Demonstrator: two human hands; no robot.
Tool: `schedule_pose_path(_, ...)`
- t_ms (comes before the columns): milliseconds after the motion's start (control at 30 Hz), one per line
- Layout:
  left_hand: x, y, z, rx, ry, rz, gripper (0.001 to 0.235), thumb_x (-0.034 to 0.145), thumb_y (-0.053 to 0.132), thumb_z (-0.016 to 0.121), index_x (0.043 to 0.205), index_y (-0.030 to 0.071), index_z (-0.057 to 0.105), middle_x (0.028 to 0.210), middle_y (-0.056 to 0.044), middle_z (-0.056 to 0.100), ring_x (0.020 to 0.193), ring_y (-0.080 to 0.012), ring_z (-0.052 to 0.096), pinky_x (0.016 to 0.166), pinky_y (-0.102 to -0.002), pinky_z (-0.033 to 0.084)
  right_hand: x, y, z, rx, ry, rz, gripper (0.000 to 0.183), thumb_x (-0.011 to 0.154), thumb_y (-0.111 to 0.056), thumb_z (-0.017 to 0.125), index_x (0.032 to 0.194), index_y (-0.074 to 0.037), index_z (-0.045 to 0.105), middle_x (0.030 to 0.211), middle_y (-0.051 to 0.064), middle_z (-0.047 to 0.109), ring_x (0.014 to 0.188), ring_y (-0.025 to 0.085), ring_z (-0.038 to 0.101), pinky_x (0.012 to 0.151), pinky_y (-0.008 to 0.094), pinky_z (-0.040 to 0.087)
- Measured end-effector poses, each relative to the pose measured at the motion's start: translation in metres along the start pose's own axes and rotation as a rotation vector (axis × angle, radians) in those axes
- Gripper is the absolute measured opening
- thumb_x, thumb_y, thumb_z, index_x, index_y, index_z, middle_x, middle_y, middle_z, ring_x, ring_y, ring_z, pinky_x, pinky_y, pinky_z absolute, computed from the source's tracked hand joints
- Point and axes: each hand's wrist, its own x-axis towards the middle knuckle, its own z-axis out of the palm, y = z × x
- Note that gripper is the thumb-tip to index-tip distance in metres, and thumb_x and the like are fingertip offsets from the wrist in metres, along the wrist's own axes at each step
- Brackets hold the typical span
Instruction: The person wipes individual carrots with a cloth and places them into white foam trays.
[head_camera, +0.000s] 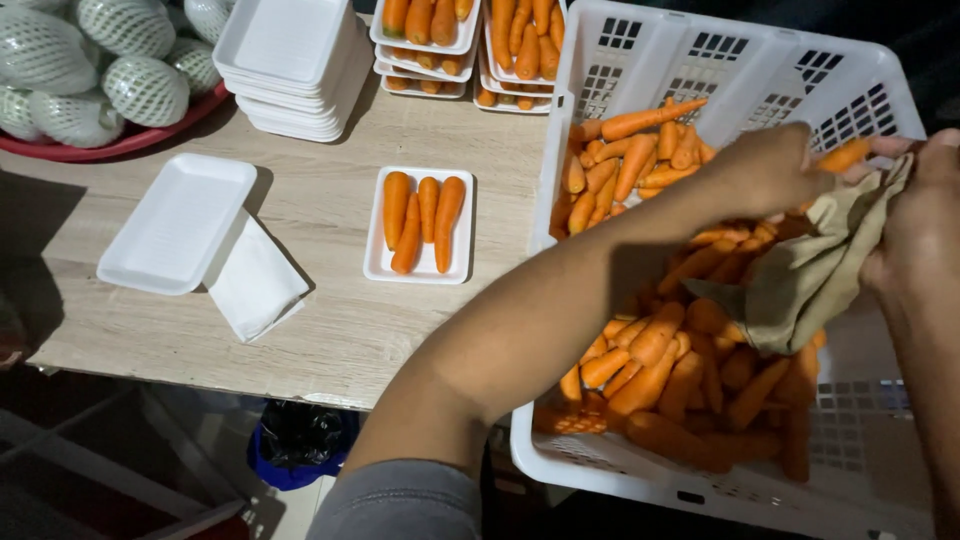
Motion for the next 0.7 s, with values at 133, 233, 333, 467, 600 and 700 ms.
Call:
schedule_pose_path(133,0.007,-0.009,0.02,-0.023,-0.054,0.13,0.025,0.07,0.033,0.07,0.086,0.015,0.077,0.084,0.005,0.086,0.069,-0.0136,0.079,0.06,-0.028,0.054,-0.021,-0.019,0.017,-0.061,0.044,-0.012,0.027,0.102,-0.037,0.04,0.111,-0.026,0.063,0.101,0.001,0.077,0.09,0.01,0.08,0.076,0.024,0.069)
schedule_pose_path(233,0.026,-0.03,0.032,0.013,-0.08,0.136,0.061,0.068,0.036,0.08,0.12,0.008,0.064,0.137,-0.005,0.073,0.123,-0.0224,0.073,0.093,-0.032,0.061,-0.007,0.001,-0.001,-0.432,-0.031,-0.252,0.034,0.116,-0.032,0.031,0.13,-0.02,0.061,0.115,0.008,0.069,0.096,0.018,0.07,0.077,0.032,0.057)
schedule_pose_path(333,0.047,-0.049,0.05,0.044,-0.052,0.184,0.072,0.063,0.037,0.089,0.124,0.009,0.064,0.143,-0.007,0.068,0.133,-0.0233,0.067,0.103,-0.031,0.056,0.012,0.024,-0.007,-0.238,-0.029,-0.285,0.025,0.122,-0.035,0.041,0.125,-0.023,0.062,0.108,0.0,0.07,0.093,0.009,0.072,0.084,0.023,0.062)
schedule_pose_path(467,0.045,-0.039,0.044,0.166,-0.101,0.173,0.084,0.064,0.049,0.084,0.133,0.008,0.058,0.139,-0.009,0.069,0.124,-0.0237,0.071,0.094,-0.031,0.06,0.022,0.036,-0.014,-0.254,-0.077,-0.35,0.024,0.124,-0.031,0.042,0.13,-0.019,0.061,0.103,0.003,0.066,0.09,0.011,0.066,0.085,0.026,0.058)
schedule_pose_path(600,0.042,-0.036,0.046,0.171,-0.121,0.158,0.071,0.061,0.049,0.078,0.119,0.011,0.061,0.111,-0.005,0.077,0.096,-0.019,0.076,0.075,-0.03,0.06,0.022,0.038,-0.021,-0.424,-0.043,-0.369,0.023,0.128,-0.028,0.041,0.125,-0.018,0.061,0.102,0.003,0.063,0.09,0.014,0.064,0.083,0.029,0.056)
schedule_pose_path(700,0.047,-0.041,0.05,0.14,-0.125,0.185,0.07,0.061,0.048,0.079,0.117,0.01,0.061,0.109,-0.005,0.077,0.094,-0.0179,0.076,0.073,-0.03,0.059,0.014,0.032,-0.021,-0.52,-0.026,-0.4,0.024,0.131,-0.028,0.042,0.126,-0.016,0.061,0.1,0.003,0.062,0.087,0.014,0.062,0.079,0.03,0.053)
